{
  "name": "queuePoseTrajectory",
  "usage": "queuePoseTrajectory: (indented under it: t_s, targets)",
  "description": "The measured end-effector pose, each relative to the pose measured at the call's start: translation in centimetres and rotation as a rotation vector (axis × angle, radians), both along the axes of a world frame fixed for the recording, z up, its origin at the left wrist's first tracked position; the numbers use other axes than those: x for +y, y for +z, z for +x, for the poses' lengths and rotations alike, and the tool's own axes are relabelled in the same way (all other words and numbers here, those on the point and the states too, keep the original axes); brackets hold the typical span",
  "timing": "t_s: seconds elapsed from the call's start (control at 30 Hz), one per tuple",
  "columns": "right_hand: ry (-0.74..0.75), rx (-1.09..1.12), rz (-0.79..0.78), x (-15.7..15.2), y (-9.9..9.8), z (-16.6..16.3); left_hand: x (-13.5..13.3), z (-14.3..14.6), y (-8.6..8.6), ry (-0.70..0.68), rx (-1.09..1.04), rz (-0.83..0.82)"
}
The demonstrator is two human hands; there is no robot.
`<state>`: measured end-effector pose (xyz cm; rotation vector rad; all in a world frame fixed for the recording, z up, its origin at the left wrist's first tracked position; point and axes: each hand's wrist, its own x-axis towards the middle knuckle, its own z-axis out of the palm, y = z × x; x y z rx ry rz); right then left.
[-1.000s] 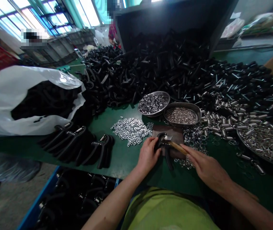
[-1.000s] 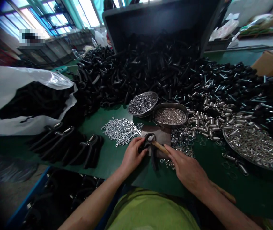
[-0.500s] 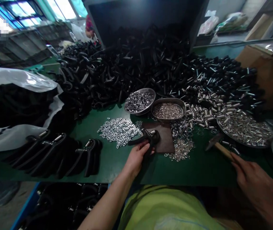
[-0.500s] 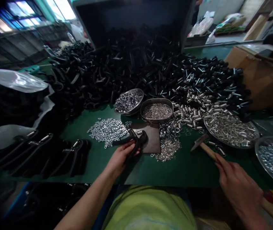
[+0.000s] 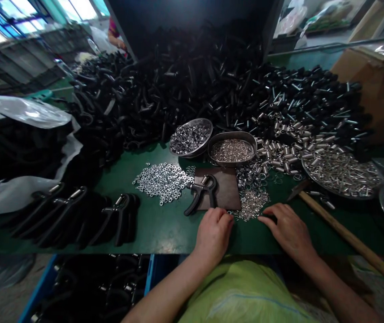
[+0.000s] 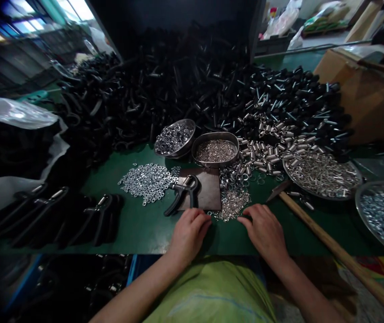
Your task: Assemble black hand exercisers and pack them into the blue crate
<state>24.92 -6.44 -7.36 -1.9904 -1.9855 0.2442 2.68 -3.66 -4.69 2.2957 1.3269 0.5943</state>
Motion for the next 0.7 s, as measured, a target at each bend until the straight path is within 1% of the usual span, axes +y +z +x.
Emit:
queuePoseTrajectory:
  t_s: [0.1, 0.17, 0.3, 0.37, 0.43, 0.5, 0.57, 0.63, 0.7]
  targets:
    - [0.005, 0.014, -0.013, 0.0, -0.3, 0.0, 0.4, 1.5, -0.6, -0.093, 0.228, 0.109]
    - [0.022, 0.026, 0.005, 0.0, -0.4, 0.2, 0.8, 2.1, -0.9, -0.153, 0.313, 0.139]
    - [0.049, 0.060, 0.021, 0.1, -0.8, 0.6, 1.2, 2.8, -1.3, -0.179, 0.394, 0.164]
    - [0.011, 0.110, 0.001, 0.3, -0.8, 0.9, 1.2, 3.0, -1.5, -0.180, 0.422, 0.168]
    - [-0.067, 0.211, -0.057, 0.8, -0.4, 1.1, 1.2, 3.1, -1.6, -0.174, 0.432, 0.155]
    - [-0.140, 0.338, -0.115, 1.4, 0.5, 1.3, 1.2, 3.1, -1.5, -0.147, 0.401, 0.108]
    - [-0.176, 0.447, -0.142, 2.3, 1.6, 1.2, 1.4, 2.9, -1.0, -0.109, 0.291, 0.028]
    - [-0.180, 0.525, -0.142, 3.4, 2.9, 0.7, 1.8, 2.3, -0.2, -0.064, 0.087, -0.094]
    - [-0.137, 0.587, -0.148, 4.9, 3.9, -0.4, 2.4, 1.4, 0.6, -0.003, -0.165, -0.245]
